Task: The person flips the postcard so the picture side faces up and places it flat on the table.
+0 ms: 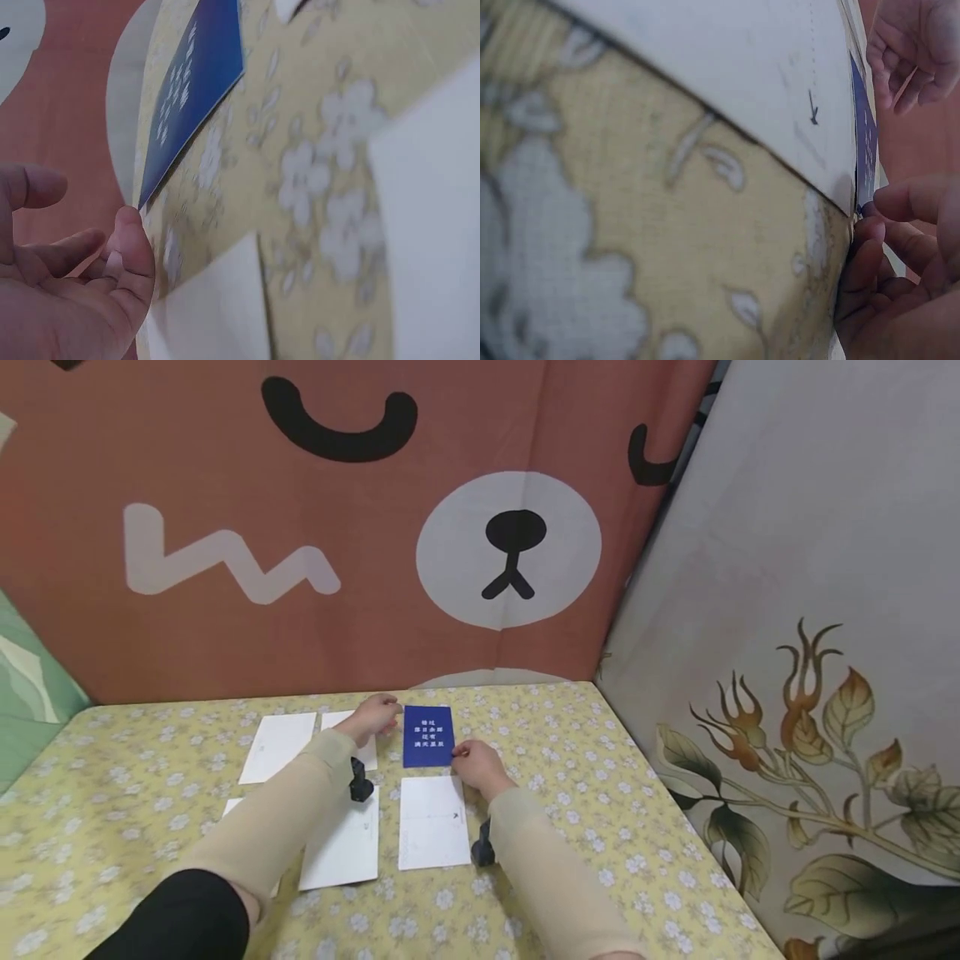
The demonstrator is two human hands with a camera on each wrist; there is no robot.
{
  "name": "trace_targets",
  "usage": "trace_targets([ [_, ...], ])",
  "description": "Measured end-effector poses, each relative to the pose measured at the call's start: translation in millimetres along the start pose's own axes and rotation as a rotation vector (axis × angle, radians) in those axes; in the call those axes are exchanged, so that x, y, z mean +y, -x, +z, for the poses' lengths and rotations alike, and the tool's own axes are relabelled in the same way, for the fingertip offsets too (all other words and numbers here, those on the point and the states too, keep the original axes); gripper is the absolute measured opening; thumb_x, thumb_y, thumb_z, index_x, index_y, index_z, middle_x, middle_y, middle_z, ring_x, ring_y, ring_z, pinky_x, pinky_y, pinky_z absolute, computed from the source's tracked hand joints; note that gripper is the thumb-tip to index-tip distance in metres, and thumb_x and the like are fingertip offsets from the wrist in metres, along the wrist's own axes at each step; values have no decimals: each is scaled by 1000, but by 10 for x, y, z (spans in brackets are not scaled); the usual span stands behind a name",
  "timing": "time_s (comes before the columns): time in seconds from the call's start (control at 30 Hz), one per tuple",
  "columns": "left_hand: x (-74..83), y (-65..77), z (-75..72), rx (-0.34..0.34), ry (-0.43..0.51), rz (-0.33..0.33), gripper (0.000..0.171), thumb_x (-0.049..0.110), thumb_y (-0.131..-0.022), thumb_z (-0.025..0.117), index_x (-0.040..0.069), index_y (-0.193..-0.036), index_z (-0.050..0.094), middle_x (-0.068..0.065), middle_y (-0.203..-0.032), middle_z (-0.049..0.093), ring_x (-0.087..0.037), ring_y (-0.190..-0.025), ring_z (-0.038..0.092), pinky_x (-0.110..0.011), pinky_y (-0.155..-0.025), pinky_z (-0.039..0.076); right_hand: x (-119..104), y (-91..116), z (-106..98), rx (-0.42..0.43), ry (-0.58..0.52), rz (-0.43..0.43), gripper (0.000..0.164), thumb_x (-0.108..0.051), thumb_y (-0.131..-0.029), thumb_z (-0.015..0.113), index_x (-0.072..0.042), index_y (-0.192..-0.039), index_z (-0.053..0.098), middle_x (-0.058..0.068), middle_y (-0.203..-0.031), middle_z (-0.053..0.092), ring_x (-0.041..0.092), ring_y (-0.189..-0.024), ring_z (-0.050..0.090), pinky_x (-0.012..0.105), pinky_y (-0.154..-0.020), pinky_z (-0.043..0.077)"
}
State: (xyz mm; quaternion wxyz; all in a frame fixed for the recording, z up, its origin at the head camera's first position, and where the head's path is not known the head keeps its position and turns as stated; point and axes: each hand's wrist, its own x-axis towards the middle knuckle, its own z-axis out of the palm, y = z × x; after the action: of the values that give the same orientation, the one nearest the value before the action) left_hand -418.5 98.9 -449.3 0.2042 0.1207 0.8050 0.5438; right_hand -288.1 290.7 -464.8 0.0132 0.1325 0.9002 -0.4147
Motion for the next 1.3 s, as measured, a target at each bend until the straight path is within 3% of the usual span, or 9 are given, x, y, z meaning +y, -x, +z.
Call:
trace_targets([
  [0.13,-38,52,-97,11,20,14,57,18,-109,43,-7,-158,28,-29,-151,44,-40,-129,53,-46,-99,50,47,-2,-6,-36,-64,19,23,-9,-100,62,0,-120,69,12,-106,69,19,-79,60,30,-63,50],
  [0.53,-1,113,-481,83,67,19,57,24,-110,43,-7,-157,31,-26,-157,35,-43,-139,42,-52,-108,43,-155,54,-68,12,-153,34,28,-14,-105,57,-2,-127,67,14,-116,67,22,-84,61,34,-67,50],
  [0.63,-40,160,-579,99,70,-1,56,25,-110,42,-6,-156,32,-25,-157,36,-42,-140,41,-52,-109,42,-441,262,-147,-39,-268,-106,26,-16,-108,55,-3,-126,68,11,-119,66,25,-98,62,40,-81,53],
  [0.77,-67,220,-737,132,54,-33,56,26,-110,41,-8,-154,34,-25,-156,37,-40,-140,40,-50,-109,43,-1069,822,-363,-275,-428,-454,29,-12,-109,51,4,-129,64,13,-120,64,28,-105,60,47,-93,51],
  [0.87,-40,243,-853,168,39,-27,58,27,-110,41,-10,-154,32,-27,-157,35,-41,-142,38,-51,-111,40,-1500,1201,-511,-403,-394,-724,30,-9,-108,51,6,-132,62,14,-121,64,26,-106,61,44,-94,52],
  [0.93,-10,245,-914,200,30,-17,60,28,-109,41,-10,-154,31,-28,-158,33,-43,-144,34,-53,-114,36,-1689,1293,-537,-398,-319,-811,30,-11,-108,53,3,-133,64,11,-122,65,22,-105,63,39,-91,53],
  [1.03,4,245,-976,219,38,-34,63,31,-109,39,-8,-157,26,-27,-161,28,-44,-148,29,-57,-118,29,-1796,1157,-436,-375,-259,-725,30,-13,-108,55,-2,-135,64,7,-122,67,18,-106,63,33,-89,53],
  [1.2,-48,261,-974,192,90,-107,64,34,-110,38,-4,-160,22,-24,-164,25,-42,-150,25,-56,-119,27,-1574,715,-96,-387,-378,-353,34,-14,-109,53,-1,-141,59,14,-132,63,27,-121,61,41,-103,49],
  [1.3,-86,301,-955,156,151,-125,65,33,-111,37,-1,-162,17,-22,-166,19,-43,-152,21,-55,-121,24,-1381,559,76,-381,-430,-194,36,-16,-110,50,-2,-143,56,19,-139,59,33,-127,58,48,-110,44],
])
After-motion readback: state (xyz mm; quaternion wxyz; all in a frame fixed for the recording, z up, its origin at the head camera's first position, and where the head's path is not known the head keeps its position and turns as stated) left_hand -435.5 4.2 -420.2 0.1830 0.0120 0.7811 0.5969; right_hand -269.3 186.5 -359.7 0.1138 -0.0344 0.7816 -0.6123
